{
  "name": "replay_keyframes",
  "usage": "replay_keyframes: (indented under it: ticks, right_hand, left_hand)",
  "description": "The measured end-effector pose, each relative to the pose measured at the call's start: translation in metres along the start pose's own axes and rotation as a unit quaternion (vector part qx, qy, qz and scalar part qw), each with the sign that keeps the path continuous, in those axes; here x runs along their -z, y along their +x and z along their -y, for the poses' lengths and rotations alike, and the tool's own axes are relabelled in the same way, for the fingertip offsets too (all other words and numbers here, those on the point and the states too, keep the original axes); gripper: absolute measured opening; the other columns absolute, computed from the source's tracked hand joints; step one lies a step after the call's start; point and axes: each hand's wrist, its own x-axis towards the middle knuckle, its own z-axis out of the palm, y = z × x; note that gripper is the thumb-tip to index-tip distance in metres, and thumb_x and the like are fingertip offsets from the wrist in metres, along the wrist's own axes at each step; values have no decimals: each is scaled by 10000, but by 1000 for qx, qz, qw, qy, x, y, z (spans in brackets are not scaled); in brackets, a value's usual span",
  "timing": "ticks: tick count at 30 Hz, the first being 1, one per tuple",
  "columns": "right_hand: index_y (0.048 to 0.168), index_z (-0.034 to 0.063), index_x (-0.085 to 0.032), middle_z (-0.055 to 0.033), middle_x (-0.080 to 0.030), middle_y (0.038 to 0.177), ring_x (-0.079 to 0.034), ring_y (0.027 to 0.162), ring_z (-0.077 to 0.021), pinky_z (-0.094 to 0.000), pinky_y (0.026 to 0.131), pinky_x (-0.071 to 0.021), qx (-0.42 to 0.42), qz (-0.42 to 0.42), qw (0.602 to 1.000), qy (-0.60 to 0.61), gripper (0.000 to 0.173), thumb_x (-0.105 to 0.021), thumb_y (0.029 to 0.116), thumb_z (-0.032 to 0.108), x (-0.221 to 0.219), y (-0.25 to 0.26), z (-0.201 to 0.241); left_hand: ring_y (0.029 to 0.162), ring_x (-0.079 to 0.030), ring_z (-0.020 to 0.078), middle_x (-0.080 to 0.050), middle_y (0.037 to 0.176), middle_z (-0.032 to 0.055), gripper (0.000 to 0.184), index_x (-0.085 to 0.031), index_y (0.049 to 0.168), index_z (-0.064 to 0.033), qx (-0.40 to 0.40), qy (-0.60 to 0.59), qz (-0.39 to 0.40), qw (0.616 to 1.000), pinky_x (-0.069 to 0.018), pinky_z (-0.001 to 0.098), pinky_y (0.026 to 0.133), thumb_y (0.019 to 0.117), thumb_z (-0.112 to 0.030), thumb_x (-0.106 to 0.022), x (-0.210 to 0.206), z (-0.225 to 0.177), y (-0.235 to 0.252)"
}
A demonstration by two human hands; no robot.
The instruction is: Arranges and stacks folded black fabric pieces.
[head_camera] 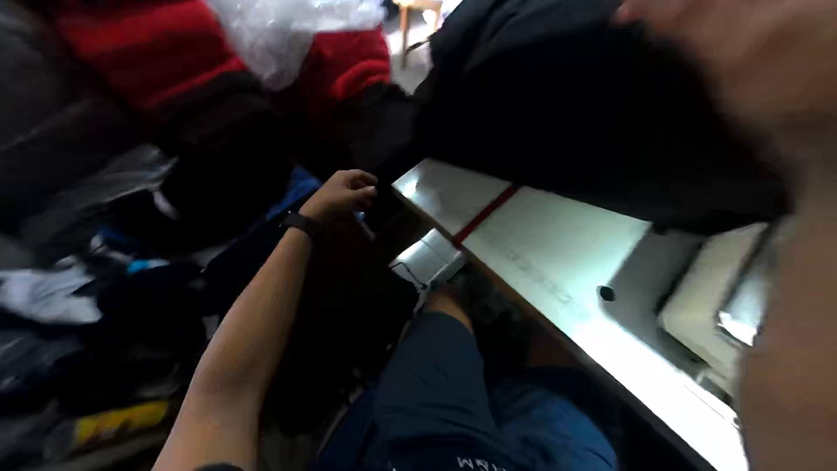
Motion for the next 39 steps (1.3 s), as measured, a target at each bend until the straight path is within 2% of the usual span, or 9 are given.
replay_keyframes:
  ticks: [3,5,10,19,24,28,31,35,39]
  right_hand:
    - [1209,80,-679,-38,-729,1053,-715,891,-106,-325,767,-632,82,193,954,215,353,-774,904,231,-147,-75,56]
    - [1283,65,-678,-136,-720,1173,-695,1079,-263,-485,972,-560,30,404,892,199,441,-794,899,247,-244,-119,50]
    - [1428,178,-575,-191,-504,1492,-467,1382,-424,-643,1079,-430,85,575,810,77,813,-940,708,262,-373,-212,51]
    - [1337,118,-626,-169,-513,1464,-494,1349,-400,-607,1020,-489,136,658,740,-19,646,-878,755,244,-374,-187,81]
    - [1233,105,-705,-138,-675,1252,-635,1190,-313,-563,1034,-501,151,669,703,187,502,-776,895,469,-415,-213,150]
    - [1315,-15,-630,-183,-727,1110,-720,983,-262,-467,945,-571,-118,540,765,332,420,-663,1008,271,-463,-207,144]
    - [1487,66,-425,-162,-718,1016,-712,841,-238,-450,833,-585,-252,494,766,325,565,-663,1010,254,-475,-192,130]
    - [1495,101,-419,-175,-706,1013,-696,788,-226,-426,788,-587,-260,492,749,359,550,-660,1008,187,-481,-188,119]
    - [1362,61,-529,-129,-681,1082,-661,772,-154,-343,752,-578,-244,483,725,425,386,-646,994,77,-484,-190,111]
  left_hand:
    - [1096,-694,270,-711,1199,152,301,-649,1301,-43,1,189,-77,979,-537,526,1003,1035,-174,-596,46,60,-93]
    - [1113,-692,233,-715,1210,117,298,-671,1278,-53,18,202,-87,975,-541,497,1020,1035,-212,-603,36,98,-164]
    - [1317,-563,313,-577,1447,79,543,-653,1356,-301,188,258,31,947,-519,569,1019,906,-603,-678,-90,154,-287]
    - [1227,-598,413,-542,1421,230,541,-735,1194,-190,313,273,101,904,-559,587,877,904,-639,-651,-127,155,-348]
    - [1184,-633,410,-637,1307,200,413,-685,1265,-170,239,249,153,926,-542,617,939,876,-31,-697,-68,162,-327]
    - [1070,-701,353,-736,1170,116,489,-604,1428,-180,115,346,-191,911,-519,616,962,976,1,-549,-9,162,-302]
    - [1202,-661,292,-714,1255,103,375,-683,1309,-94,35,350,-355,866,-508,517,1045,989,-24,-499,-23,162,-289]
    - [1269,-613,277,-649,1357,65,326,-716,1260,-262,41,298,-115,947,-540,501,1015,1003,-427,-603,-97,172,-304]
    - [1189,-593,428,-568,1378,184,532,-710,1225,-338,213,289,54,932,-560,593,839,857,-715,-636,-122,185,-331]
